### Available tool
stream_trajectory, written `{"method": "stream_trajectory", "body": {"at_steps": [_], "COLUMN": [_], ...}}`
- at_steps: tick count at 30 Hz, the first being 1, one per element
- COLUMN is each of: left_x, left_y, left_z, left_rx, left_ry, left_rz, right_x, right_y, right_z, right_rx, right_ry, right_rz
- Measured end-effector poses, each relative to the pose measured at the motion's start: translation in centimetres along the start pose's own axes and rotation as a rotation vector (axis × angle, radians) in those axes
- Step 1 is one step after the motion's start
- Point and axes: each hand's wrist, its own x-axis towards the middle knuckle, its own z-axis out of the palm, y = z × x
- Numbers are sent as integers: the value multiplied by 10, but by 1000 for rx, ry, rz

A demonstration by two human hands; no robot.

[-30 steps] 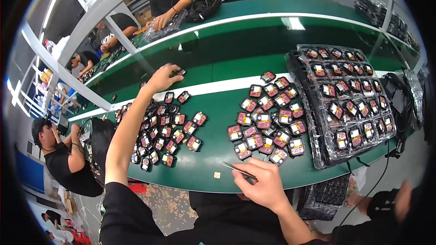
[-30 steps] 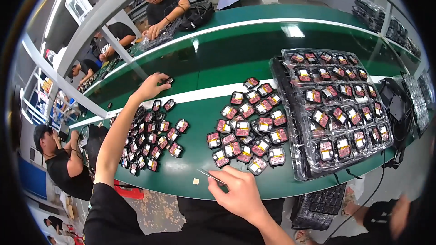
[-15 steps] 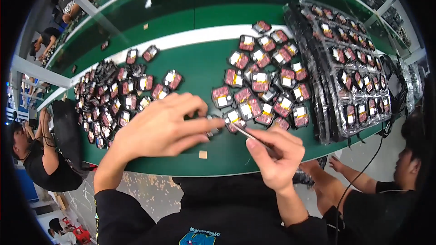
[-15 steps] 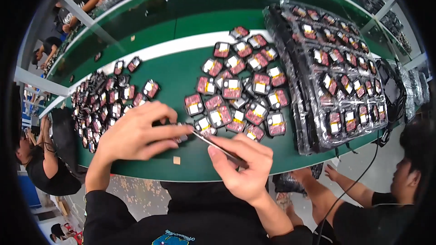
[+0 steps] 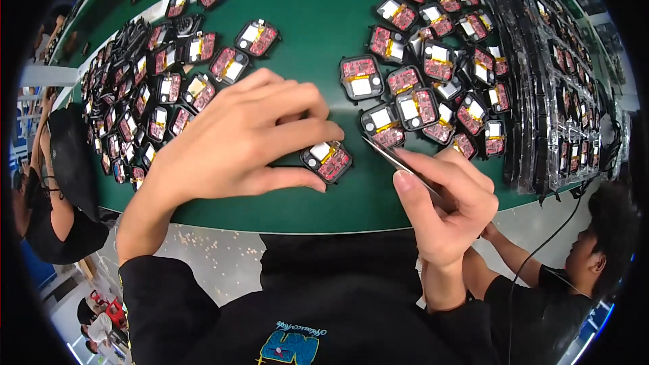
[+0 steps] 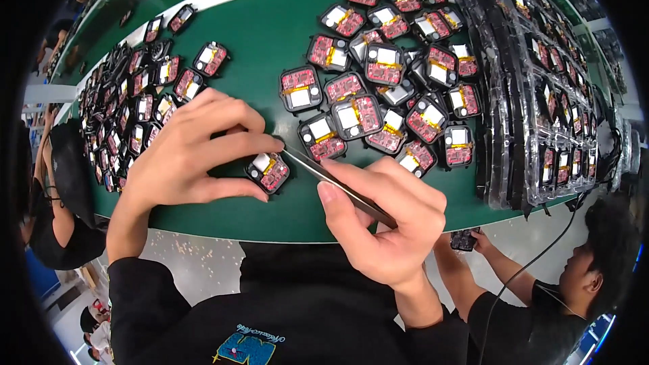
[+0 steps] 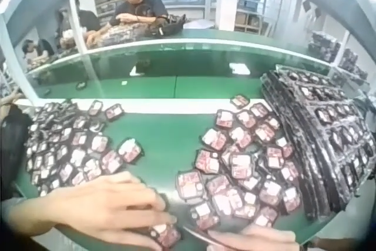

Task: Assembling small electronic device components, specifically smartwatches, using tweezers and hands on an assembly line.

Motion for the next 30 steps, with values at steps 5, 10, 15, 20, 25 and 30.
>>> {"method": "stream_trajectory", "body": {"at_steps": [5,10,15,20,25,30], "left_x": [1,2,1,2,3,3], "left_y": [-4,1,-1,-3,-5,-6], "left_z": [-4,-1,1,2,5,6], "left_rx": [-105,-114,-143,-156,-159,-124], "left_ry": [-57,-35,-81,-69,-23,-16], "left_rz": [-36,-41,-49,-55,-42,-21], "right_x": [1,-1,-3,-4,-2,0], "right_y": [-2,1,6,-3,-2,-2], "right_z": [0,-1,2,10,10,13], "right_rx": [3,1,-22,-141,-158,-199], "right_ry": [-7,-9,-10,-45,-89,-95], "right_rz": [14,2,-39,-2,-16,-27]}}
